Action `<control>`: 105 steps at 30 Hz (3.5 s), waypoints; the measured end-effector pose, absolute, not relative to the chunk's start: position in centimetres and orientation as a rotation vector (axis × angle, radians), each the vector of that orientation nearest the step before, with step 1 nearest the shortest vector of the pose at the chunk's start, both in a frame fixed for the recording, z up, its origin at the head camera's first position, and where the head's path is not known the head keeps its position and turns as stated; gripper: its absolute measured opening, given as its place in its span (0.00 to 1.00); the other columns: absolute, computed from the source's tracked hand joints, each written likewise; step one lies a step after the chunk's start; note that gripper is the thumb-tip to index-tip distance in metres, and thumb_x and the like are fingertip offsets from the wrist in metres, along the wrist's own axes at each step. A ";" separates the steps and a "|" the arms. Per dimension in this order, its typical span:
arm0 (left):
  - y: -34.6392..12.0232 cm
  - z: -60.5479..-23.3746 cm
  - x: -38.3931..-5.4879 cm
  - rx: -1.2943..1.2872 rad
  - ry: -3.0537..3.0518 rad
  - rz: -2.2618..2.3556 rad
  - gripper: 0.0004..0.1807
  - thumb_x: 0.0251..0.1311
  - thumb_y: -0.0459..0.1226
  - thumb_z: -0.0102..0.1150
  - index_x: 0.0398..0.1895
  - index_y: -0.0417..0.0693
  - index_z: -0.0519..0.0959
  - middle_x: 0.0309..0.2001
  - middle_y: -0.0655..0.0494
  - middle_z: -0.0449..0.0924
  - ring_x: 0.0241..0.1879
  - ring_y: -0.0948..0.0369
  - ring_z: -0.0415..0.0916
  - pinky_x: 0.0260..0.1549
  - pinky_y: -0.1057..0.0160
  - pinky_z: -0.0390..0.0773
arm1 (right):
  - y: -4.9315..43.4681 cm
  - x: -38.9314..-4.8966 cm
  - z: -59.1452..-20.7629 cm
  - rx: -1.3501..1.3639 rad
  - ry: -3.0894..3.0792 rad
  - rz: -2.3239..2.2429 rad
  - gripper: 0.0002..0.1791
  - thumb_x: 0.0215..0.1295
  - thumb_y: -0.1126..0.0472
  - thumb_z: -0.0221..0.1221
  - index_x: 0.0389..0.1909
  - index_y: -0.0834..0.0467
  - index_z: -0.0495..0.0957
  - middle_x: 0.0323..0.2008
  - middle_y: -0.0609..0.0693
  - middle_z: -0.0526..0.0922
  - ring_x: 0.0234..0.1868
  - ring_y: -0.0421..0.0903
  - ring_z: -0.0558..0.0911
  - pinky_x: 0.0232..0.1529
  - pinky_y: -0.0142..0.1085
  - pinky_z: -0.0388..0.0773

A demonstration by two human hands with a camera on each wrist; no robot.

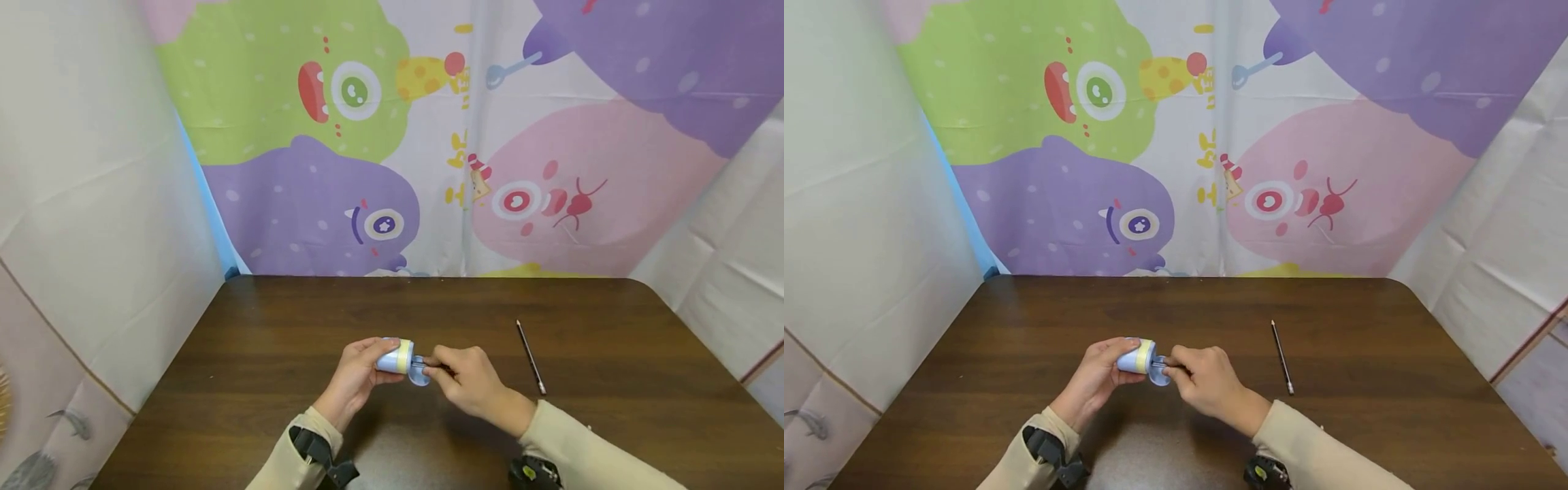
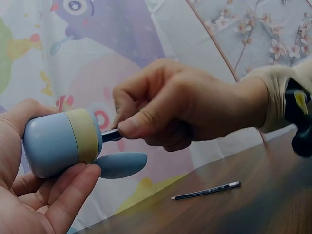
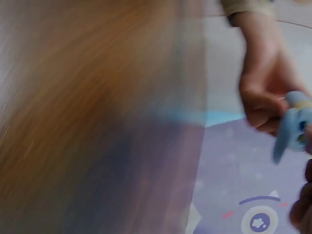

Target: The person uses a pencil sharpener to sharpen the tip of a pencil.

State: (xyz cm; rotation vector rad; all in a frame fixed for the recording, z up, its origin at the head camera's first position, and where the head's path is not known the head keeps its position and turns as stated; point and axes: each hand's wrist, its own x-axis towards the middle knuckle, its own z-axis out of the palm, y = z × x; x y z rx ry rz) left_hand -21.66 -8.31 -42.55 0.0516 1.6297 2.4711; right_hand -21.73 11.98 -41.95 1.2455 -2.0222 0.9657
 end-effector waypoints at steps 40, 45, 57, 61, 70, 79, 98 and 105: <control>-8.1 -42.6 -21.3 0.069 1.483 2.509 0.04 0.58 0.30 0.56 0.32 0.41 0.80 0.31 0.50 0.77 0.27 0.61 0.80 0.27 0.63 0.86 | 13.8 -24.6 -41.5 1.377 -1.442 0.174 0.13 0.70 0.66 0.50 0.31 0.64 0.81 0.19 0.48 0.71 0.15 0.40 0.65 0.12 0.27 0.64; -7.9 -42.6 -21.4 0.043 1.527 2.526 0.03 0.58 0.31 0.58 0.31 0.41 0.80 0.30 0.50 0.78 0.26 0.61 0.79 0.26 0.63 0.86 | 12.6 -23.7 -41.8 1.283 -1.675 0.483 0.15 0.74 0.58 0.52 0.25 0.58 0.74 0.15 0.43 0.69 0.12 0.35 0.63 0.10 0.24 0.59; -7.7 -43.7 -21.6 -0.053 1.538 2.515 0.03 0.60 0.32 0.57 0.32 0.42 0.81 0.29 0.50 0.77 0.26 0.61 0.78 0.25 0.63 0.85 | 12.4 -22.3 -38.5 0.655 -2.837 1.893 0.16 0.61 0.63 0.62 0.17 0.59 0.68 0.13 0.43 0.60 0.14 0.38 0.56 0.14 0.29 0.52; -7.5 -43.7 -21.6 0.027 1.576 2.502 0.04 0.58 0.30 0.58 0.27 0.44 0.81 0.29 0.51 0.78 0.26 0.61 0.79 0.26 0.62 0.86 | 13.3 -23.0 -38.2 0.444 -2.975 2.415 0.15 0.68 0.60 0.54 0.20 0.56 0.66 0.10 0.41 0.54 0.10 0.35 0.50 0.11 0.27 0.44; -7.8 -43.5 -21.6 0.078 1.599 2.467 0.07 0.57 0.29 0.58 0.23 0.46 0.80 0.28 0.52 0.78 0.26 0.61 0.79 0.27 0.61 0.86 | 13.9 -23.9 -38.0 0.591 -3.149 2.621 0.13 0.76 0.54 0.42 0.34 0.59 0.65 0.12 0.40 0.55 0.11 0.34 0.51 0.13 0.26 0.44; -8.1 -43.3 -21.7 0.075 1.582 2.481 0.04 0.59 0.30 0.58 0.27 0.43 0.80 0.30 0.50 0.78 0.27 0.60 0.80 0.29 0.61 0.86 | 13.9 -22.5 -38.2 1.363 -2.507 0.650 0.13 0.75 0.53 0.52 0.48 0.58 0.75 0.32 0.44 0.78 0.26 0.38 0.74 0.24 0.31 0.75; -7.7 -42.8 -21.4 0.093 1.548 2.479 0.05 0.58 0.31 0.59 0.26 0.45 0.79 0.30 0.50 0.77 0.27 0.60 0.79 0.28 0.61 0.86 | 13.9 -24.3 -41.9 1.481 -1.556 0.390 0.12 0.73 0.65 0.51 0.29 0.64 0.76 0.19 0.47 0.70 0.16 0.37 0.65 0.13 0.23 0.66; -8.1 -42.7 -21.6 0.035 1.595 2.494 0.06 0.58 0.31 0.60 0.24 0.45 0.78 0.29 0.50 0.77 0.26 0.60 0.78 0.26 0.62 0.86 | 12.5 -22.0 -40.7 1.206 -2.242 1.237 0.15 0.61 0.68 0.65 0.20 0.57 0.70 0.14 0.41 0.68 0.17 0.31 0.62 0.15 0.24 0.59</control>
